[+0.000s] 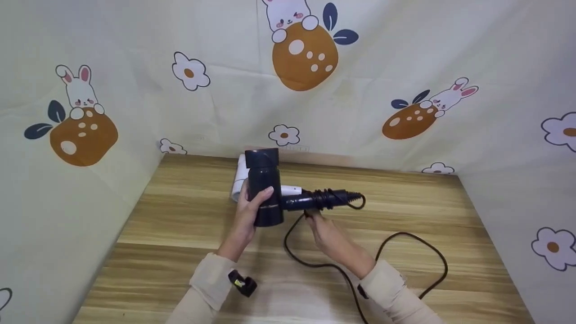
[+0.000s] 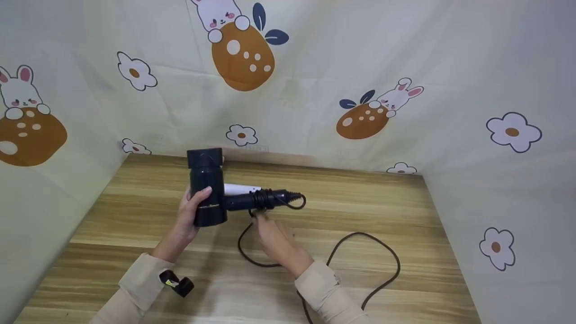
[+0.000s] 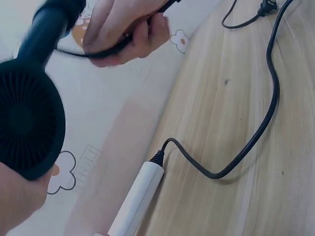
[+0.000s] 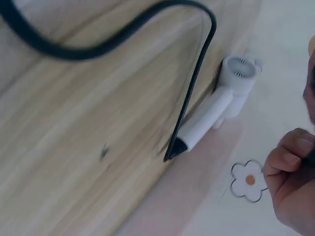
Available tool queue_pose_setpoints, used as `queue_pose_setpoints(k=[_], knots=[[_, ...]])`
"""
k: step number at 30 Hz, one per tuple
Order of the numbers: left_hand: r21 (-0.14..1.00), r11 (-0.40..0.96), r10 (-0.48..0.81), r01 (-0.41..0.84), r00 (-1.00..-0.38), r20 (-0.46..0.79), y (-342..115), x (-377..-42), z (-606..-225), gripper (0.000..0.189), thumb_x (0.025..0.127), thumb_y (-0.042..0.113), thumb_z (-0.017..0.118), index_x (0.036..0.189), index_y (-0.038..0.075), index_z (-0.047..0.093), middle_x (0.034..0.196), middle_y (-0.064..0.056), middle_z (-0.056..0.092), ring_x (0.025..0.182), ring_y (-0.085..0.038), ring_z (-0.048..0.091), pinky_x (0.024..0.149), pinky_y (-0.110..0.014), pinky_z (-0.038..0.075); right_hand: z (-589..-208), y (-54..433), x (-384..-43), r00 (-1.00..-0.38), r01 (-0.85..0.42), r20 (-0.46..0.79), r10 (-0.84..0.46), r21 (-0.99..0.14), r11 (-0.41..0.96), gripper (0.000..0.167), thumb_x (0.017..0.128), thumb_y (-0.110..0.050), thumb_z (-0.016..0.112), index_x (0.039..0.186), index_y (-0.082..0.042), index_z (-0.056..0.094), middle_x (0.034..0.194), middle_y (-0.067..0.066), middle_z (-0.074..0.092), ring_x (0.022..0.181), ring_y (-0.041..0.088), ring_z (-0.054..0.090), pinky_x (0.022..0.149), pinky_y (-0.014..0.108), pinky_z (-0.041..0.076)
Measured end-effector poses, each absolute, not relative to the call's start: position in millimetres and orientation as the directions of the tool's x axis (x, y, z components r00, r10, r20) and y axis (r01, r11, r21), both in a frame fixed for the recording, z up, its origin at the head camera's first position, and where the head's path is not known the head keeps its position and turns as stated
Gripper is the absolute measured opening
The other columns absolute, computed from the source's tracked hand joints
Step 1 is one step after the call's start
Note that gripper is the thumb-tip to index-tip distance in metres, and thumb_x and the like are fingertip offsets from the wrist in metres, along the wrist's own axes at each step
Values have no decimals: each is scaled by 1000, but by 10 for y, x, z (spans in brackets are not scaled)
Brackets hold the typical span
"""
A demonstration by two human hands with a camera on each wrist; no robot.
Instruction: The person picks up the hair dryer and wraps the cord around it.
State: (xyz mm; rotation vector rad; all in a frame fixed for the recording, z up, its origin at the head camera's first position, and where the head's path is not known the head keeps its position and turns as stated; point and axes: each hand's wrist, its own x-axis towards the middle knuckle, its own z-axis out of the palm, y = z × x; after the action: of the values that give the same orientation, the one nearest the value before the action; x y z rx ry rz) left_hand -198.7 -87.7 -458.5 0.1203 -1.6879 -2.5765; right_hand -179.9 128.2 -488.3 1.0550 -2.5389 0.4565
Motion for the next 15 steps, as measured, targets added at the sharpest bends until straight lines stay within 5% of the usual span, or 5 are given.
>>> queue_pose_setpoints(k=[2, 7, 15], knots=[[924, -381, -166, 28, -985, -38, -892, -2006, -4596, 54, 80, 16, 66, 129, 15, 42, 105, -3, 58, 88, -18, 58, 83, -32, 46, -4840, 1239, -1724, -724, -687, 355, -592, -282, 670, 16, 97, -8, 42, 110, 2, 45, 62, 5, 56, 46, 15, 50, 39, 21, 40], [944, -329, -283, 22, -956, -76, -955, -2032, -4655, 61, 79, 18, 69, 133, 18, 42, 109, -6, 56, 92, -19, 56, 87, -32, 41, -4617, 1251, -1610, -710, -682, 299, -637, -65, 729, 11, 92, -14, 54, 95, -3, 51, 52, 2, 50, 40, 13, 44, 34, 24, 34], [963, -267, -280, 39, -959, -39, -965, -2020, -4661, 68, 77, 17, 71, 137, 19, 38, 114, -8, 54, 94, -19, 55, 86, -31, 43, -4135, 1396, -1646, -546, -750, 441, -713, 122, 650, 6, 86, -17, 64, 82, -12, 65, 52, -6, 47, 43, 4, 30, 36, 19, 25]])
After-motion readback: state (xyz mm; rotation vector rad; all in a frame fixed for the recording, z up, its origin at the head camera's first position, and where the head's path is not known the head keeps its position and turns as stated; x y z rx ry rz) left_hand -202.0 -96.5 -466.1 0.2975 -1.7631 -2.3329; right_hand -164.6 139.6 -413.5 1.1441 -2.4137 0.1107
